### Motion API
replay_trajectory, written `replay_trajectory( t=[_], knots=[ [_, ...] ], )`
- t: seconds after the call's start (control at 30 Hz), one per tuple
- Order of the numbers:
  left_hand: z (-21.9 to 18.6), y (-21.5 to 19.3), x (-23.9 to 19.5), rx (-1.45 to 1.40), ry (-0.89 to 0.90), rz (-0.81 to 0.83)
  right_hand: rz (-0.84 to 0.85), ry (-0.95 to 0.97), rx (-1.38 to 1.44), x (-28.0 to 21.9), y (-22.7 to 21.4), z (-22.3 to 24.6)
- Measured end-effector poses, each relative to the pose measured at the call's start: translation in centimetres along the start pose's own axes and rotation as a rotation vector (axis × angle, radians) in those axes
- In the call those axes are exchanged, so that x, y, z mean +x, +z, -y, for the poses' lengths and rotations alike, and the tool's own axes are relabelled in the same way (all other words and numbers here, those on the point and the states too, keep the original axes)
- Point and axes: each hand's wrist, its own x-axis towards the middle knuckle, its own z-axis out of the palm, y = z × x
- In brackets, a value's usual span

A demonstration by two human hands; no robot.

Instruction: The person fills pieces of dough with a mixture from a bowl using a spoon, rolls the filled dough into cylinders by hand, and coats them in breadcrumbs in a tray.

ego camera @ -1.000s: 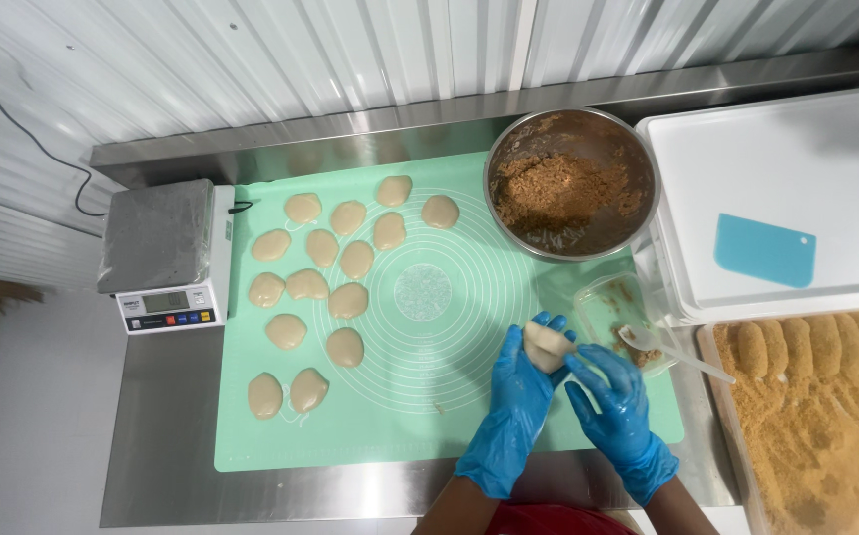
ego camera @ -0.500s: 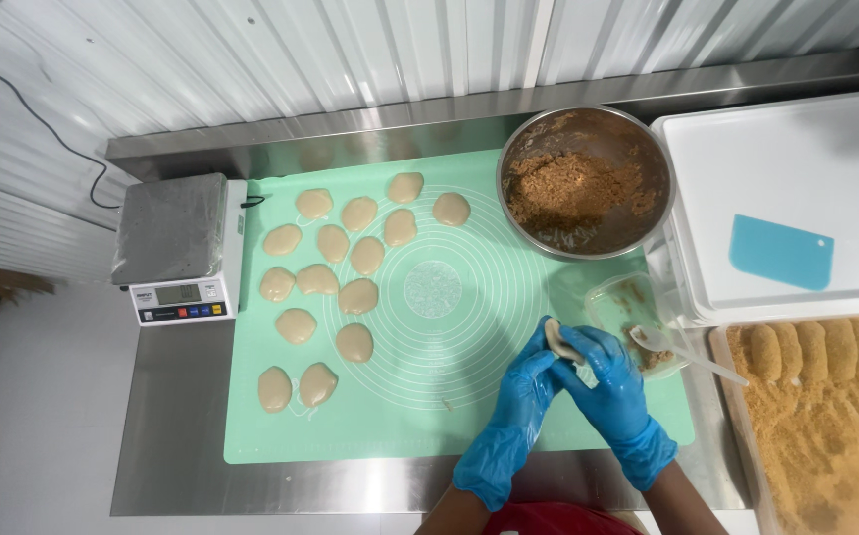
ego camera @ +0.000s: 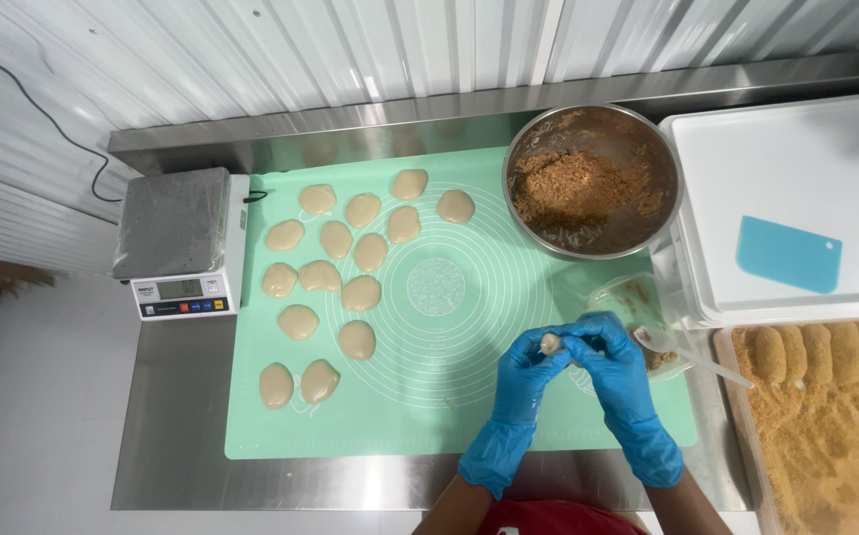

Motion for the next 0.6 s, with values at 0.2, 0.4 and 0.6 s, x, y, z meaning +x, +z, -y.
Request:
replay_trajectory(
  t=[0.2,0.4,0.6],
  knots=[
    [-0.8,0.5,-0.1,-0.281,0.032,-0.098,-0.134,0.025,-0.121,-2.0,1.3,0.7],
    [-1.2,0.1,-0.5,-0.273,0.126,-0.056,-0.184,0.113,0.28,-2.7,2.7,-2.6],
    [-1.0,-1.9,-0.5,-0.007,0.057,0.032,-0.142,0.15,0.593,-2.1,2.2,-1.5]
  ],
)
